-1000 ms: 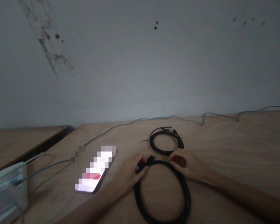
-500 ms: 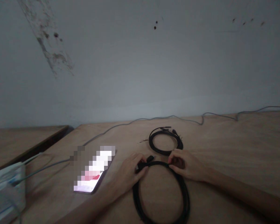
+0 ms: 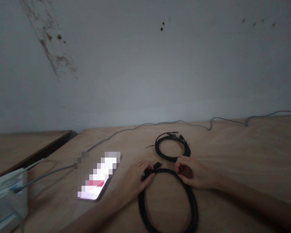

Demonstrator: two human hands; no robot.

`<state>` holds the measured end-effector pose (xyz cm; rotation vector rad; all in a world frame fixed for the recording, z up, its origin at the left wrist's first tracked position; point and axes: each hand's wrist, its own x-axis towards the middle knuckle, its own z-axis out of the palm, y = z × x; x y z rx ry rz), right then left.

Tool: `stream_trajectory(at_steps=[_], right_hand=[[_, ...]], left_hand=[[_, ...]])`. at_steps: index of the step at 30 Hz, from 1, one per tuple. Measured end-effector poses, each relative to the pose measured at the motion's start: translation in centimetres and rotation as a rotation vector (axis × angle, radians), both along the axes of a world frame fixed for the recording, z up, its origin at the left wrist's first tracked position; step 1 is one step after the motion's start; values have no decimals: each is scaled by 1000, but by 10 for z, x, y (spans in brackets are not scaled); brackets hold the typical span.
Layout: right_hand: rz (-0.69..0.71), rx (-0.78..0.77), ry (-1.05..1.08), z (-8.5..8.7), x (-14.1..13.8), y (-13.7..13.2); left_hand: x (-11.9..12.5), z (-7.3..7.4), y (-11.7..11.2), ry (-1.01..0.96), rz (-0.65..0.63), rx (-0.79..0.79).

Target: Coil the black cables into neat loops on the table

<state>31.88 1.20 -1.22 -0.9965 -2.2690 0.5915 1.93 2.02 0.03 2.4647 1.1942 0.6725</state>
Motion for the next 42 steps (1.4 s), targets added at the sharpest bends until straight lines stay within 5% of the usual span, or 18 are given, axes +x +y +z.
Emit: stream_trajectory(at_steps=[9,16,24,42], right_hand=[[142,67,11,6,6,0],[-78,23,-10,-5,6,-1],[-1,63,14,-3,-3,1],[-249,-49,54,-18,-3,5]], left_hand=[[0,-2,1,-16,1,4],[0,-1,2,-17,16,-18],[0,-1,3,-21,12,-16],[0,-4,3,-28,10,-2]])
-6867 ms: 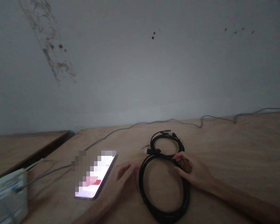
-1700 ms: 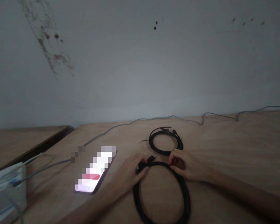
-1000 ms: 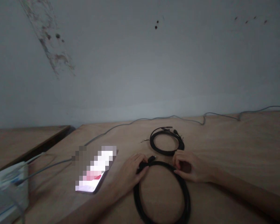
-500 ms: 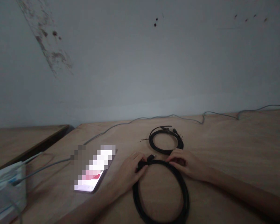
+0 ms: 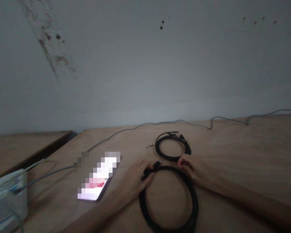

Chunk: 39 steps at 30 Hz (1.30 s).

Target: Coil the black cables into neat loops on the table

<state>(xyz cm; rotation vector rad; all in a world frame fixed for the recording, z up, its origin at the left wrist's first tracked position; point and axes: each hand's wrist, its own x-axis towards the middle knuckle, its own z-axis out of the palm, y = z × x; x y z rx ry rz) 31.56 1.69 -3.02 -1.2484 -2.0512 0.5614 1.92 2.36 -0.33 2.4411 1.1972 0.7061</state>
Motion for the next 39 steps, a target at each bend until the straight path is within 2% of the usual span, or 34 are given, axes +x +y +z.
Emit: stream_trajectory(at_steps=[7,13,18,21,30,36,39], right_hand=[[-44,28,-20,2,6,7],[-72,176,-64,14,16,17],[6,174,-217,15,24,6],[-3,199,-277,12,30,-1],[50,228,-296,12,48,0],[89,305,-294,9,52,-1],[55,290,-260,7,52,-1]], left_hand=[[-1,0,-1,9,30,0],[-1,2,-5,5,71,17],[-1,-1,-3,15,89,86],[-2,-2,-2,43,116,124],[-3,22,-8,215,184,96],[-10,22,-6,310,184,90],[-12,25,-7,374,195,80]])
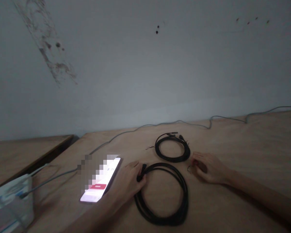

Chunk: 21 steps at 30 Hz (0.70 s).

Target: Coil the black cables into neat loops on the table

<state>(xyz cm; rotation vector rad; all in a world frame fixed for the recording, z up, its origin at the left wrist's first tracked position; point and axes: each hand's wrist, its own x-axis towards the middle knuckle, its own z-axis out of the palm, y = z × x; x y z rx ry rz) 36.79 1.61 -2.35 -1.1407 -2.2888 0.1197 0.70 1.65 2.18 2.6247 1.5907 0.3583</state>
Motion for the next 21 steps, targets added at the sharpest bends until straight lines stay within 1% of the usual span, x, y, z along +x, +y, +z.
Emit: stream_trajectory(at_steps=[4,7,11,13,16,19,21], right_hand=[[-39,-42,18,-1,0,0],[-48,-39,-2,0,-1,0],[-49,-61,-44,1,-1,0],[-50,-75,-61,0,0,2],[-42,-69,-47,0,2,5],[-8,-41,-23,3,3,4],[23,-28,-7,7,3,1]], left_hand=[[-1,7,-5,89,42,-17],[-3,12,-9,165,85,-35],[-5,14,-15,216,88,-95],[-4,13,-16,185,80,-110],[-2,11,-16,93,51,-62],[0,11,-14,-38,-9,10],[0,11,-11,-125,-79,33]])
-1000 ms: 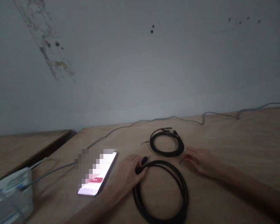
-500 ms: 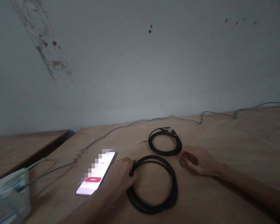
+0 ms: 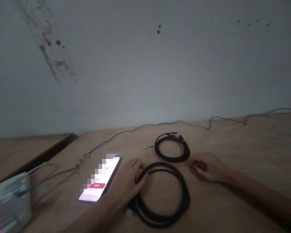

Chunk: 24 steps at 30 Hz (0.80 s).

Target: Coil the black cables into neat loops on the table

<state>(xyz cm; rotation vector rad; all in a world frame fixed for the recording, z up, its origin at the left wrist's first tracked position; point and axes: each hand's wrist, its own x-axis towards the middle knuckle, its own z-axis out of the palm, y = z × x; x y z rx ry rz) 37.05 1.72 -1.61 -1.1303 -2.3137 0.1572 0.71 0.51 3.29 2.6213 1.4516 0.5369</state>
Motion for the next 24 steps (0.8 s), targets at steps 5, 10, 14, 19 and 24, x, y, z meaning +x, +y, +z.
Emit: stream_trajectory(at_steps=[5,10,14,19,24], right_hand=[[35,-2,3,4,-4,-5],[-7,14,-22,0,-6,-6],[-21,-15,-28,-4,-6,-5],[-38,-35,-51,-5,-6,-3],[-44,-16,-53,-4,-7,-4]], left_hand=[[-3,-7,6,-103,-271,-74],[-4,-8,6,-26,-281,-127],[-2,4,3,89,-272,-94],[2,6,2,188,-133,-100],[2,-1,6,149,-21,-130]])
